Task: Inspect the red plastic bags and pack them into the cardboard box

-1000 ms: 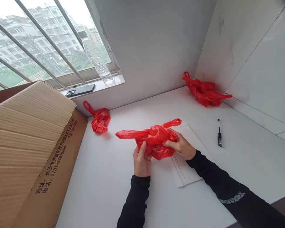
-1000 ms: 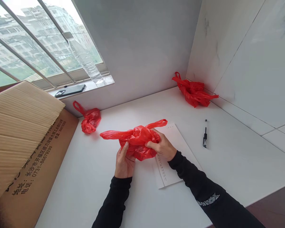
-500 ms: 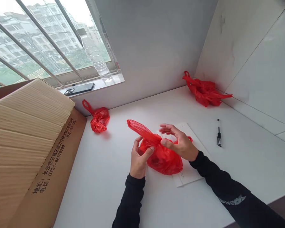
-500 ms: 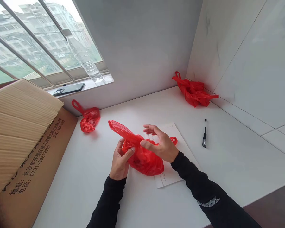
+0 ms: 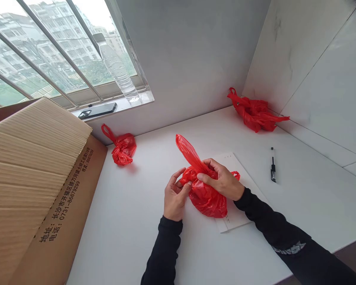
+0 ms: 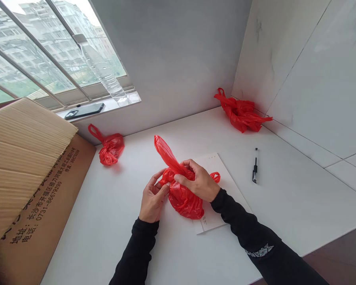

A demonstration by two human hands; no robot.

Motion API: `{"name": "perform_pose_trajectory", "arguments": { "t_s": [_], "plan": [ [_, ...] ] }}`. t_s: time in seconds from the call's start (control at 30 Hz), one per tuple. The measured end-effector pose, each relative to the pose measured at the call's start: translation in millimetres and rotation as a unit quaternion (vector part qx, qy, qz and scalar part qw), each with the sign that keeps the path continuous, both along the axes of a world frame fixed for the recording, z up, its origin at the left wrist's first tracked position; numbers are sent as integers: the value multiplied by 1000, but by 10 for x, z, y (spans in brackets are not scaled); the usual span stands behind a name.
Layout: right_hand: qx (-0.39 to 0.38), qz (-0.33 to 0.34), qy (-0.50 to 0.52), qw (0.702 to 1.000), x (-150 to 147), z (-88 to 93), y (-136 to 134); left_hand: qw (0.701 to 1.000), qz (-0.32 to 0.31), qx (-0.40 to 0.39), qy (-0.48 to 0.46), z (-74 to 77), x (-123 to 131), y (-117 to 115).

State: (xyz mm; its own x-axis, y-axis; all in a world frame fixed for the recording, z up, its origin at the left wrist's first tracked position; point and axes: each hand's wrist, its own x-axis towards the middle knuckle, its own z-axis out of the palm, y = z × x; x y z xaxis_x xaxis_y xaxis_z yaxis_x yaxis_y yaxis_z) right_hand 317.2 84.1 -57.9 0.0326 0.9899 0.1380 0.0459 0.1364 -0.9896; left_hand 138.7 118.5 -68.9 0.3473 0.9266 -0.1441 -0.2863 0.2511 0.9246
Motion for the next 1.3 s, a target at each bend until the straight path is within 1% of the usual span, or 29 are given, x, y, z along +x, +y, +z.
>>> {"name": "perform_pose_trajectory", "arguments": {
  "t_s": [0.13, 0.23, 0.37, 0.43, 0.57, 0.63, 0.73, 0.87, 0.97, 1.07, 1.17, 1.3],
  "plan": [
    [-21, 30, 4, 999, 7, -9, 18, 1000, 10, -12, -7, 2, 1, -10],
    [-22, 28, 29, 999, 18, -17, 22, 999, 14, -17, -25, 11, 9, -3],
    [-20, 27, 55, 998, 25, -30, 21, 998, -14, -23, -55, 26, 20, 17],
    [-24, 38, 67, 997, 20, -33, 20, 999, -19, -17, -48, 21, 21, 24],
    [-40, 73, 77, 994, 11, -29, 16, 1000, 5, -5, -27, -4, 13, 14],
    [-41, 71, 70, 994, 12, -24, 12, 1000, 11, -8, -28, -5, 11, 1],
    [-45, 52, 76, 995, 22, -14, 6, 999, 5, -17, -45, 22, 18, -21],
    [-41, 26, 85, 995, 38, -15, 9, 998, -28, -15, -48, 54, 33, -39],
    [-41, 13, 98, 994, 42, -28, 22, 998, -52, -3, -19, 23, 30, -27],
    [-51, 35, 122, 991, 41, -34, 33, 1000, -29, 2, -3, -29, 14, -1],
    [-60, 54, 130, 988, 43, -30, 32, 1000, -6, 6, -1, -35, 8, 4],
    [-61, 61, 125, 988, 37, -22, 13, 1000, -19, 14, -19, 13, 25, -31]
  ]
}}
